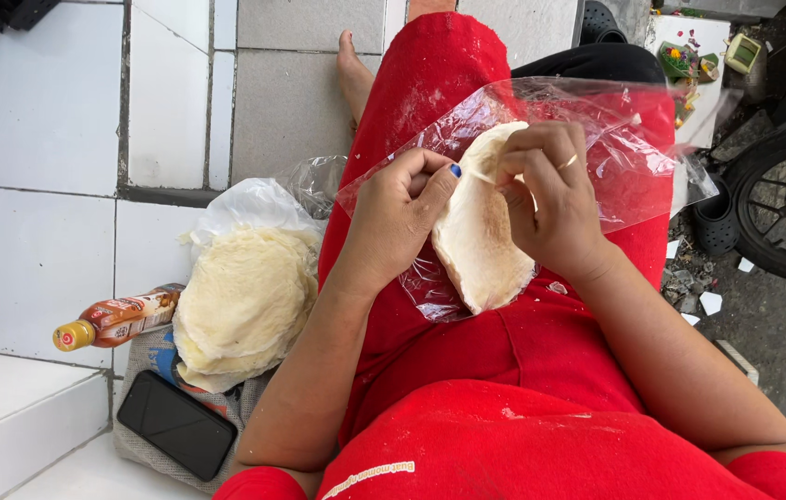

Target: The person separates thin layers of dough or flatbread from a stack by hand, placing the separated layers onto a plastic-covered surface on their lap.

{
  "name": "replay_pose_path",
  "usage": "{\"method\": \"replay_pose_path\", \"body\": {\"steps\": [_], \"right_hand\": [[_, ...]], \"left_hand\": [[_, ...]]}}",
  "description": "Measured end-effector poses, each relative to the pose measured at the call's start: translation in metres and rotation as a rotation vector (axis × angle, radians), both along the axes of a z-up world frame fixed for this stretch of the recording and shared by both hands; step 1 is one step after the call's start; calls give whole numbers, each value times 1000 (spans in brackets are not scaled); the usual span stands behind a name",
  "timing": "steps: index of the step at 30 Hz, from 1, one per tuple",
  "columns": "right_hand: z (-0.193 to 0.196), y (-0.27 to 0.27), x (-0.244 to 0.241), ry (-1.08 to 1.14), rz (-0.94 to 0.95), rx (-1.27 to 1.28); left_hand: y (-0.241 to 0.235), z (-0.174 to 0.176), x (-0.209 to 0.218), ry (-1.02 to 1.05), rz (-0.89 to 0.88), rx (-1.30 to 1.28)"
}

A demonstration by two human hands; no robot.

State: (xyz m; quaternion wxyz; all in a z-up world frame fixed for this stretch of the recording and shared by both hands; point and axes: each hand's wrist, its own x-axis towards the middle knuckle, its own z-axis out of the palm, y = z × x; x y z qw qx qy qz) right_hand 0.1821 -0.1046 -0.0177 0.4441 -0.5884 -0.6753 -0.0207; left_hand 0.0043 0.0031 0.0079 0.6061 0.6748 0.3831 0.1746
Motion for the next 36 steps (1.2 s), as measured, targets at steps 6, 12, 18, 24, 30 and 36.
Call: {"method": "replay_pose_path", "body": {"steps": [6,12,18,24,30,36], "right_hand": [[-20,-6,-3,116,54,46],[-10,-16,-10,278,-60,-211],[-1,-30,-14,208,-48,-183],[10,-50,-15,464,80,-225],[5,-45,-3,263,28,-427],[-15,-46,17,-113,-54,-258]], "left_hand": [[7,25,10,101,-68,36],[15,21,24,242,-200,281],[15,17,19,181,-150,188],[15,14,17,179,-124,181],[-2,26,21,269,-135,314],[-6,25,21,312,-141,461]]}}
